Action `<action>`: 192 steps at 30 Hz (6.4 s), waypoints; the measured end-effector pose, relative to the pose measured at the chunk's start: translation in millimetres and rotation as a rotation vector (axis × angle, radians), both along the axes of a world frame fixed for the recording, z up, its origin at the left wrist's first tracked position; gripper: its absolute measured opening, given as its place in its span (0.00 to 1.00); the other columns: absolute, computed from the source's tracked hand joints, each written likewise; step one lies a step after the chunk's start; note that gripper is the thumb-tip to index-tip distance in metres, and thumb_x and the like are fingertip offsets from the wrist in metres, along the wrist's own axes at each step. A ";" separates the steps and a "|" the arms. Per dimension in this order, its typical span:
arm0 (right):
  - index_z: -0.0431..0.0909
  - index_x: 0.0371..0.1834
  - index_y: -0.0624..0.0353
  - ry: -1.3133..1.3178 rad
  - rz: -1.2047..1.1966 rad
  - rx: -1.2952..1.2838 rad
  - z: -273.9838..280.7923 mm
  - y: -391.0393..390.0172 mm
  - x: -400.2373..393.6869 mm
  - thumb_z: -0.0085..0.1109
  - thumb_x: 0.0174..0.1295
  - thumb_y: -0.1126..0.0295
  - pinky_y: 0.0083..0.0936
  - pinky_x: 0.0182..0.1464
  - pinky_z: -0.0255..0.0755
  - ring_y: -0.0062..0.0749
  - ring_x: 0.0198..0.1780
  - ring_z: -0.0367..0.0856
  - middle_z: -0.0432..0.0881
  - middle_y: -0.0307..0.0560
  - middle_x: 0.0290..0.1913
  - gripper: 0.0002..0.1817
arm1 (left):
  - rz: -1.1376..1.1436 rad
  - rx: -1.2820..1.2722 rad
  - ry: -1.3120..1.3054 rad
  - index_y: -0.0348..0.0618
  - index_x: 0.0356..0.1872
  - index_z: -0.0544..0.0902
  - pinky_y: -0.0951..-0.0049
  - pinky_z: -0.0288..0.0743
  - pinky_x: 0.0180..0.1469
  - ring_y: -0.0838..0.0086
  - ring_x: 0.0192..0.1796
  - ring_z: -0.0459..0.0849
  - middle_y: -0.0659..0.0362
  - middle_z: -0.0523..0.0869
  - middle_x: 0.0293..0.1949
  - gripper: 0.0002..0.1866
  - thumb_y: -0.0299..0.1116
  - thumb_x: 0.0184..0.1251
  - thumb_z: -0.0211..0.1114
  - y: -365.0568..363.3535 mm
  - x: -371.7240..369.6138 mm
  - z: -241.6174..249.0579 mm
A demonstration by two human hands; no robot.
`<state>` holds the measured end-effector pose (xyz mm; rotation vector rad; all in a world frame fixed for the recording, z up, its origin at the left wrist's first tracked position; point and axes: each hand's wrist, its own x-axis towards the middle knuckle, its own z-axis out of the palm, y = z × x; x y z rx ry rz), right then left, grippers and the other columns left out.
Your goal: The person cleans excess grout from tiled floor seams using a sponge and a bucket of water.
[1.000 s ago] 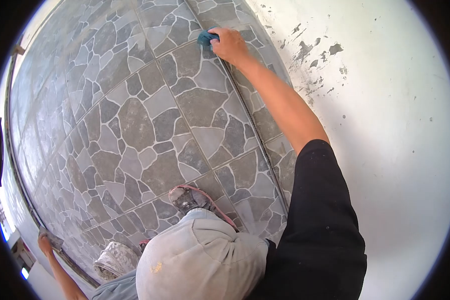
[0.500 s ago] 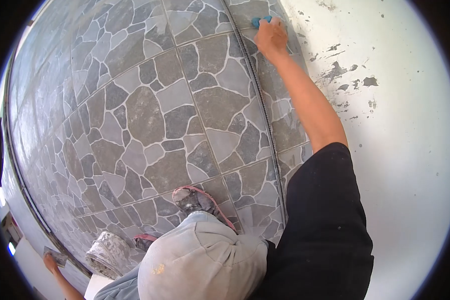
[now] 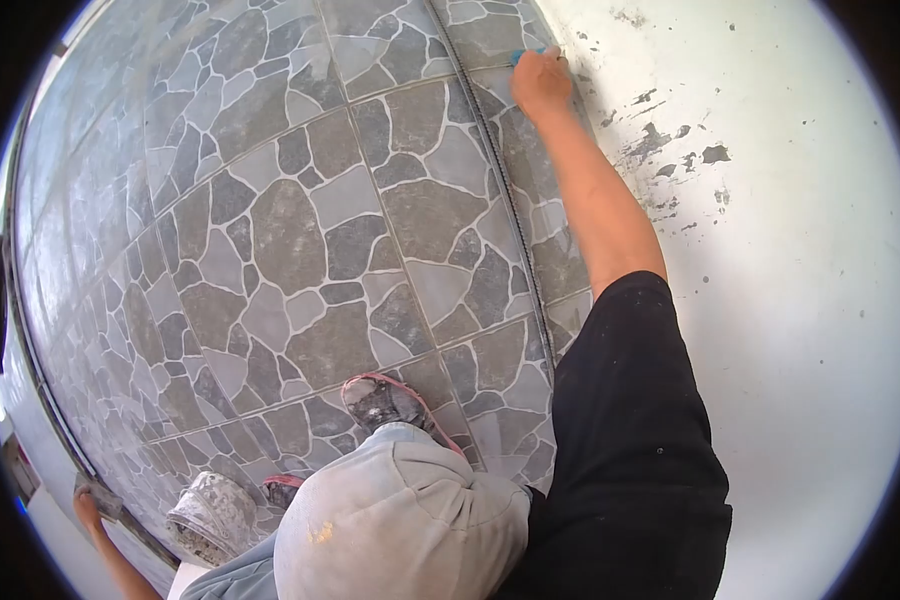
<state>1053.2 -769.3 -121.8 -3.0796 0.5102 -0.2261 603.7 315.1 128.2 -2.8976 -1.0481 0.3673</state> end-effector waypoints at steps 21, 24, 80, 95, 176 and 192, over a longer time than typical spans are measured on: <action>0.89 0.46 0.56 -0.084 0.483 0.067 -16.2 14.5 -17.2 0.61 0.64 0.69 0.44 0.56 0.81 0.54 0.58 0.81 0.77 0.58 0.57 0.11 | -0.122 0.128 0.054 0.30 0.45 0.88 0.60 0.76 0.62 0.54 0.53 0.87 0.43 0.90 0.46 0.22 0.30 0.59 0.50 11.4 -32.4 4.3; 0.89 0.45 0.55 -0.072 0.218 -0.149 -15.8 -23.2 1.5 0.59 0.64 0.69 0.44 0.57 0.81 0.55 0.56 0.82 0.78 0.58 0.55 0.11 | 0.010 0.075 0.103 0.30 0.45 0.88 0.60 0.75 0.62 0.54 0.54 0.87 0.43 0.90 0.46 0.22 0.30 0.58 0.50 16.9 -30.5 0.0; 0.84 0.48 0.58 0.025 0.213 -0.354 -20.0 -48.4 52.4 0.53 0.70 0.71 0.44 0.52 0.83 0.55 0.56 0.83 0.83 0.55 0.52 0.11 | -0.086 0.162 0.105 0.35 0.54 0.87 0.58 0.76 0.63 0.51 0.57 0.87 0.43 0.90 0.51 0.26 0.34 0.62 0.47 35.9 29.7 -34.3; 0.75 0.57 0.66 0.092 0.246 -0.174 8.7 -60.7 -261.2 0.54 0.64 0.80 0.41 0.53 0.82 0.55 0.54 0.79 0.83 0.59 0.54 0.17 | -0.069 0.055 0.072 0.36 0.49 0.89 0.59 0.77 0.60 0.52 0.53 0.88 0.44 0.91 0.49 0.24 0.32 0.58 0.50 9.2 59.8 -74.3; 0.89 0.44 0.58 -0.373 0.484 0.182 -18.6 -24.1 -208.6 0.58 0.57 0.82 0.35 0.54 0.78 0.45 0.47 0.82 0.89 0.44 0.49 0.15 | 0.006 0.265 -0.025 0.42 0.45 0.91 0.54 0.77 0.58 0.48 0.52 0.88 0.45 0.91 0.46 0.21 0.34 0.59 0.52 -43.3 53.1 -17.1; 0.88 0.49 0.60 -0.157 0.585 0.144 -2.4 -34.3 -211.3 0.60 0.57 0.83 0.37 0.56 0.78 0.47 0.52 0.81 0.86 0.46 0.59 0.17 | 0.170 0.367 0.063 0.43 0.49 0.89 0.55 0.76 0.60 0.50 0.54 0.87 0.47 0.90 0.50 0.21 0.31 0.61 0.50 -33.8 -36.1 41.9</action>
